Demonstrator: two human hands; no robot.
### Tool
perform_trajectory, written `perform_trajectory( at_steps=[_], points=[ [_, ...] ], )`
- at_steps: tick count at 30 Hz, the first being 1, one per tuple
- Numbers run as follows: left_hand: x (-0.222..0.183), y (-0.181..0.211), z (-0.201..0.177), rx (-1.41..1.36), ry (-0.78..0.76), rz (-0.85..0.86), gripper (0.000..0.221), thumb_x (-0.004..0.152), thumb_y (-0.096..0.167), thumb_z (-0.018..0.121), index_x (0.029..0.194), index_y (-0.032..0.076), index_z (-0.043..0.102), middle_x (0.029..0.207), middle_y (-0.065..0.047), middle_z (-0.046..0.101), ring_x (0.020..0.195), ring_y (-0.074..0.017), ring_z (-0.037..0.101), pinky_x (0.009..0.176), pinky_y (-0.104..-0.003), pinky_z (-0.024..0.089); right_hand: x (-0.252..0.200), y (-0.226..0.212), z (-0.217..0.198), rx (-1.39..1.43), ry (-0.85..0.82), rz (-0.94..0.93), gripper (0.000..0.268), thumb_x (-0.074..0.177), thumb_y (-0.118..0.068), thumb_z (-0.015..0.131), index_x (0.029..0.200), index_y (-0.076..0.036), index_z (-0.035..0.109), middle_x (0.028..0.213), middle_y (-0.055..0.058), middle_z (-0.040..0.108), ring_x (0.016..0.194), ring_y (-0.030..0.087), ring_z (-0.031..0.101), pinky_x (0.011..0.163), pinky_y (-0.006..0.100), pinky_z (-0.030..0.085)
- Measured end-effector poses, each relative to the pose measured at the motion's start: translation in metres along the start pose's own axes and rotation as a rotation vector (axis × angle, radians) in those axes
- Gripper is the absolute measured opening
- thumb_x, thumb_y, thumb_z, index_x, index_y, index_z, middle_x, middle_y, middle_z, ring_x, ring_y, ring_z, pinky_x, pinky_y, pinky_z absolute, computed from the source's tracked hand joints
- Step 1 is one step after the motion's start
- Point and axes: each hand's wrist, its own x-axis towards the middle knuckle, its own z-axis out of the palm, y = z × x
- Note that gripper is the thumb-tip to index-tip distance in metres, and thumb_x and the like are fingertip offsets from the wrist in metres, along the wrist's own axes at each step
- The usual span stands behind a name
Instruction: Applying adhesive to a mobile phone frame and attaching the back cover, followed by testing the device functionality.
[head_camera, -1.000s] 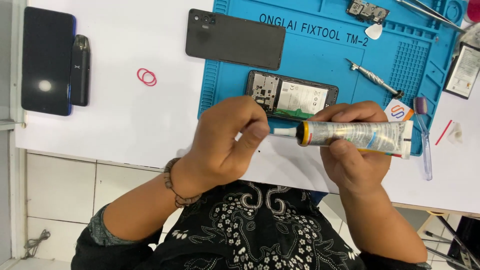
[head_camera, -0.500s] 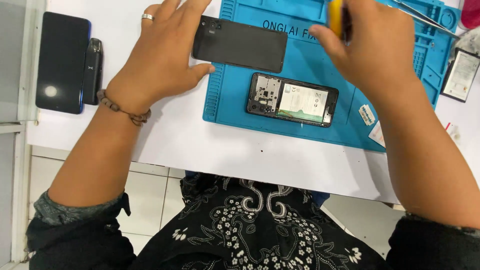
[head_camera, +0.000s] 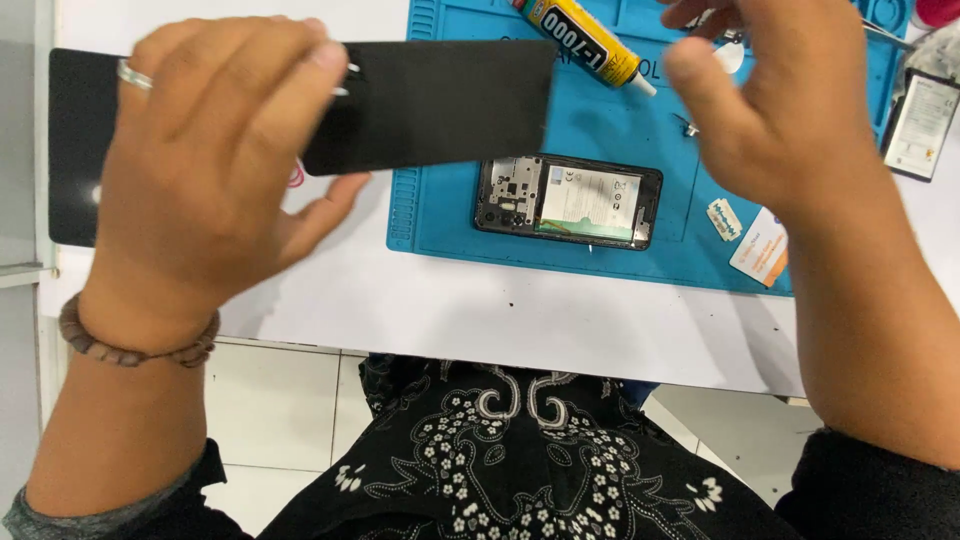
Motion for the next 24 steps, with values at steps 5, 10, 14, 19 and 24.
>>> perform_trajectory(
  at_steps=[5,10,14,19,24],
  points=[
    [0.052,0.041,0.013,0.007,0.220,0.257,0.033,0.119,0.010,0.065,0.143,0.005,0.043,0.129,-0.023,0.070,0.117,-0.0322,0.071,0.100,-0.045,0.068,0.015,-0.053,-0.045,0.623,-0.441,0.210,0.091,0.102,-0.065,0.015,0.146,0.006,0.050,0.122,0.019,0.067,0.112,0.029,0.068,0.095,0.039,0.054],
    [0.074,0.047,0.035,0.137,0.304,0.409,0.048,0.116,0.007,0.078,0.143,0.007,0.039,0.130,-0.017,0.068,0.118,-0.0254,0.070,0.104,-0.037,0.064,-0.023,-0.051,-0.040,0.825,-0.522,0.354,0.060,0.103,-0.041,0.034,0.132,0.004,0.063,0.116,0.012,0.078,0.106,0.020,0.076,0.093,0.031,0.062],
    [0.073,0.054,0.054,0.068,0.383,0.465,0.066,0.123,0.014,0.090,0.148,0.006,0.030,0.135,-0.017,0.068,0.126,-0.0287,0.064,0.108,-0.043,0.058,-0.046,-0.055,-0.033,0.955,-0.476,0.523,0.059,0.103,-0.033,0.036,0.144,0.005,0.051,0.146,0.017,0.063,0.132,0.028,0.065,0.110,0.041,0.055],
    [0.046,0.051,0.055,-0.348,0.305,0.258,0.048,0.126,0.031,0.071,0.149,0.013,0.032,0.149,-0.027,0.052,0.139,-0.0457,0.054,0.120,-0.061,0.055,-0.065,-0.055,-0.014,0.608,-0.274,0.255,0.052,0.107,-0.025,0.035,0.146,0.008,0.046,0.147,0.023,0.058,0.142,0.037,0.055,0.120,0.048,0.045],
    [0.030,0.051,0.052,-0.693,0.201,-0.204,0.033,0.107,0.008,0.045,0.133,-0.009,0.054,0.136,-0.028,0.061,0.137,-0.0473,0.049,0.119,-0.059,0.046,-0.083,-0.047,0.033,-0.019,-0.079,0.024,0.045,0.108,-0.032,0.054,0.142,-0.004,0.058,0.144,0.033,0.051,0.127,0.052,0.053,0.107,0.062,0.040]
  ],
)
